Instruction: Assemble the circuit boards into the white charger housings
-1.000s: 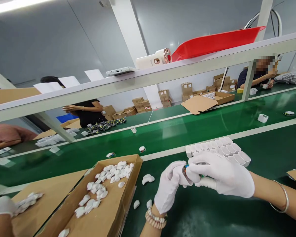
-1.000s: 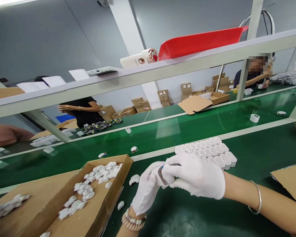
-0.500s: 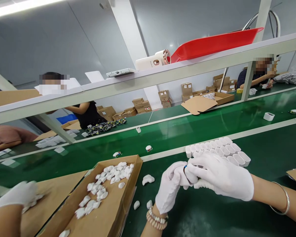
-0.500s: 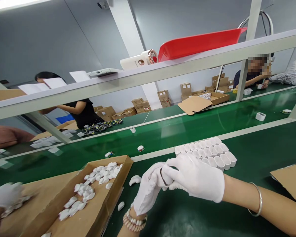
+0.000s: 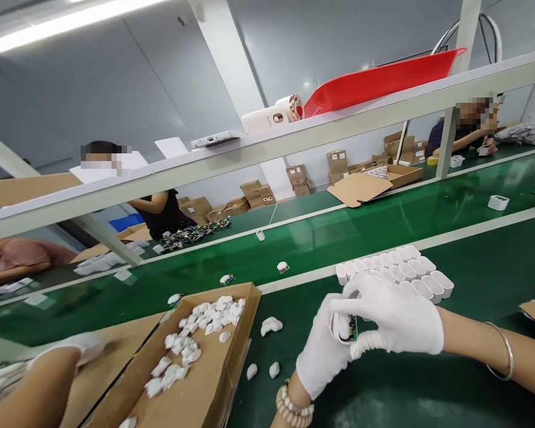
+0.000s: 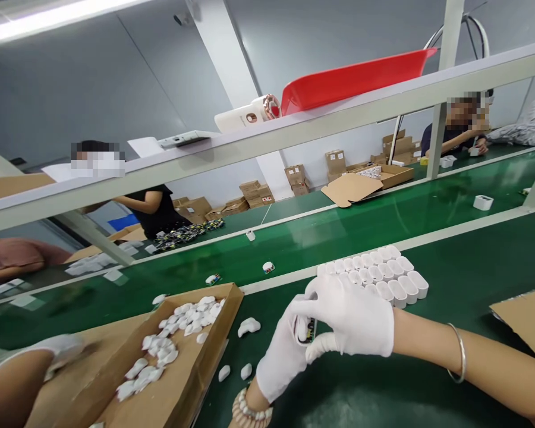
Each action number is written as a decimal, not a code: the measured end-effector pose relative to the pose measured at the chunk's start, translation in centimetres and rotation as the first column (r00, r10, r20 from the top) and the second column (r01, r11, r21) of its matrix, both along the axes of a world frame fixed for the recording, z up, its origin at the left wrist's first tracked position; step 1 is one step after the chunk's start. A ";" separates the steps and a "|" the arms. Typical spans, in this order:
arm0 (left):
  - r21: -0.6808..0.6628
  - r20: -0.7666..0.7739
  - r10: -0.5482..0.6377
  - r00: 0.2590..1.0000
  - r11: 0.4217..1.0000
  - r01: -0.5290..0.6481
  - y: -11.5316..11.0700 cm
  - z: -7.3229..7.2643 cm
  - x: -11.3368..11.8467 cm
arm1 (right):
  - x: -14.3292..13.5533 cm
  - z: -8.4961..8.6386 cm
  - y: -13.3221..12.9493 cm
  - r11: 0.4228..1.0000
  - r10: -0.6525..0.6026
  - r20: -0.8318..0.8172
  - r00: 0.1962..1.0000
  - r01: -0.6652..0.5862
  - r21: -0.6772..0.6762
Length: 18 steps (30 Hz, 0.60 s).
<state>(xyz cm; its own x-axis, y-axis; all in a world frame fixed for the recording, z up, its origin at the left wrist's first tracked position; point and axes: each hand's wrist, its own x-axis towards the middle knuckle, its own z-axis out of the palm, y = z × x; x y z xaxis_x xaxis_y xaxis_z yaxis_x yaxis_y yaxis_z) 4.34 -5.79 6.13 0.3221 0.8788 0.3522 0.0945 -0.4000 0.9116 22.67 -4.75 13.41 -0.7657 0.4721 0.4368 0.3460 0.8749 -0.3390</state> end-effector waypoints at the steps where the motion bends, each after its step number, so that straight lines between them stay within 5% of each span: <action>1: 0.034 -0.065 0.048 0.997 0.998 -0.046 -0.1 -0.2 0.0 | -0.1 -0.4 0.2 0.998 0.026 -0.025 0.999 -0.027 -0.050; 6: 0.158 -0.152 0.209 0.966 0.970 -0.185 -1.2 -1.1 -0.6 | -0.4 -1.9 1.0 0.908 0.235 -0.222 0.946 -0.295 -0.296; 12: 0.019 -0.089 0.060 0.994 0.998 -0.059 -1.0 -0.4 -0.2 | -0.5 -2.8 0.7 0.811 0.204 -0.302 0.931 -0.334 -0.481; 18: 0.027 -0.120 -0.004 0.993 1.000 0.008 -0.6 0.7 -0.4 | -0.9 -3.3 0.3 0.713 0.216 -0.385 0.897 -0.414 -0.566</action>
